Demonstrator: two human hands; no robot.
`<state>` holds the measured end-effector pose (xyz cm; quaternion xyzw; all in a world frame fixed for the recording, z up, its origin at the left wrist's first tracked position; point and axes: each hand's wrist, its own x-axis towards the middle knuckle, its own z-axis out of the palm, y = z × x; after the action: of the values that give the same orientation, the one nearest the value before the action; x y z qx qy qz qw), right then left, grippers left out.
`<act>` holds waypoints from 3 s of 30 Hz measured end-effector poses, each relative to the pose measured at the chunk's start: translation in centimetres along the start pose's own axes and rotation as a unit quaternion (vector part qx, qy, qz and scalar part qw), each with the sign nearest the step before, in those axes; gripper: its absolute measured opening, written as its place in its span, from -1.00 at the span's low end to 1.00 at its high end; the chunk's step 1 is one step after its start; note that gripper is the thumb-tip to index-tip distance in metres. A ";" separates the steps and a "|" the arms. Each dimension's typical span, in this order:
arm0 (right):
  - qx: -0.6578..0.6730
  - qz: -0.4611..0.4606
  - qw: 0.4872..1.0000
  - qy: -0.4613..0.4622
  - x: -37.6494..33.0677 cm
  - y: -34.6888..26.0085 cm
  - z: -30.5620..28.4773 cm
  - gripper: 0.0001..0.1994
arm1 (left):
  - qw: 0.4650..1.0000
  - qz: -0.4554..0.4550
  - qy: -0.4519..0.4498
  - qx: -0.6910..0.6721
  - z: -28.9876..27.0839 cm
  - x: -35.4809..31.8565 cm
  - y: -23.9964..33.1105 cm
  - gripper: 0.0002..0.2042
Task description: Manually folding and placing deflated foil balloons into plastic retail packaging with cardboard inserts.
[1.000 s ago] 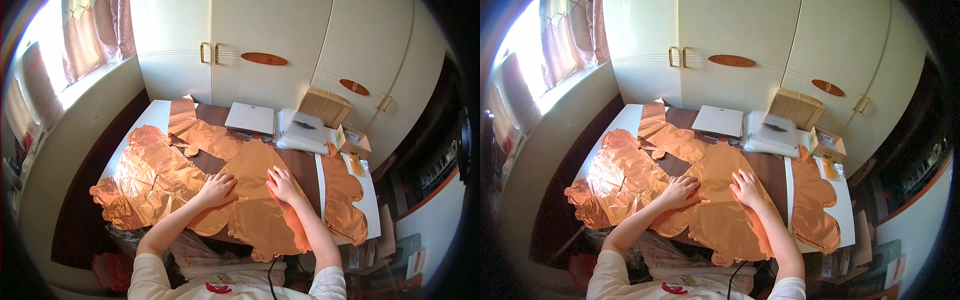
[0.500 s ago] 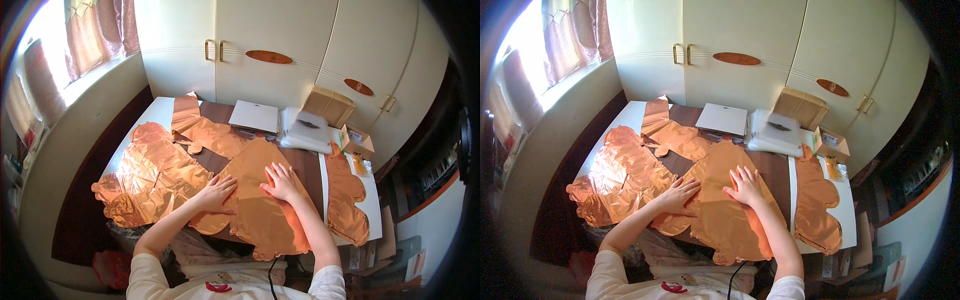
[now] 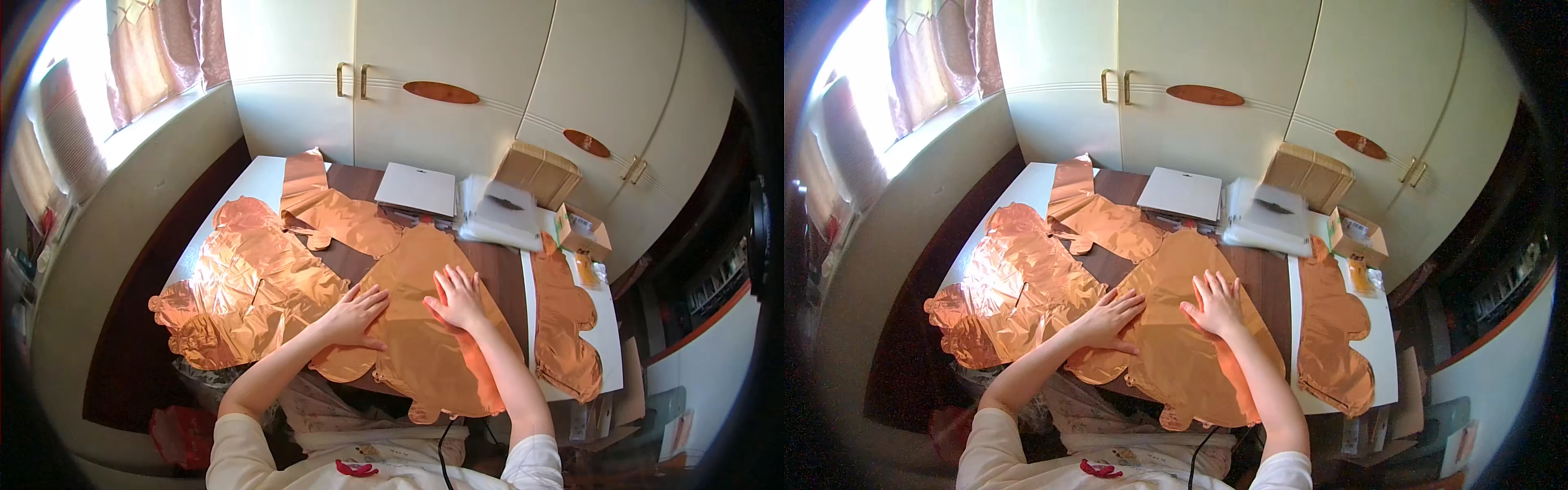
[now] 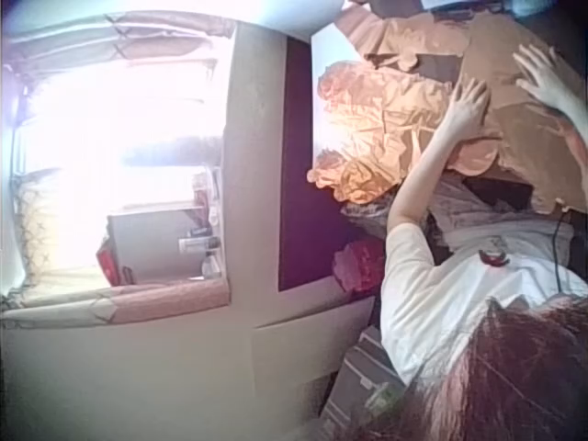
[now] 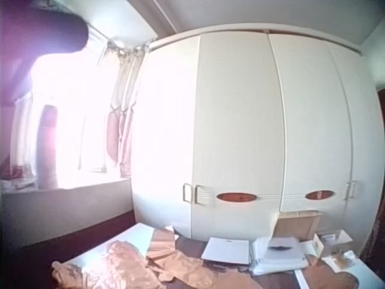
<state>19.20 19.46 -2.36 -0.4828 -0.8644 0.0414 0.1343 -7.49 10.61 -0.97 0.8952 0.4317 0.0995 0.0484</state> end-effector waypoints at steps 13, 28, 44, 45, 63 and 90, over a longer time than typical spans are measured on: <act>0.008 0.004 1.000 -0.012 -0.1 0.0 -0.3 -0.26 | 0.999 0.034 0.024 0.018 -0.9 -1.9 2.4 -0.28; -0.011 0.018 0.999 -0.031 -0.2 -0.6 -0.7 -0.25 | 0.984 -0.010 0.053 -0.172 -0.9 -2.9 3.3 -0.34; -0.001 0.019 1.000 -0.019 -0.2 -0.4 -0.1 -0.24 | 0.994 -0.012 0.108 -0.030 -0.8 -2.2 5.0 -0.58; -0.001 0.018 1.000 -0.019 -0.1 -0.4 -0.1 -0.24 | 0.993 -0.009 0.113 -0.032 -0.5 -2.2 4.9 -0.59; 0.218 0.043 0.966 0.129 5.8 3.8 1.5 -0.49 | 0.995 -0.046 0.090 -0.009 -1.3 0.5 1.7 -0.40; 0.410 0.222 0.879 0.104 8.8 5.2 2.1 -0.62 | 0.994 -0.072 0.076 0.021 0.4 3.9 -0.2 -0.41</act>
<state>18.54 29.84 -3.70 -0.5652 -0.6219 0.3701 0.3961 -5.19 13.82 -0.91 0.8523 0.4997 0.1542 0.0043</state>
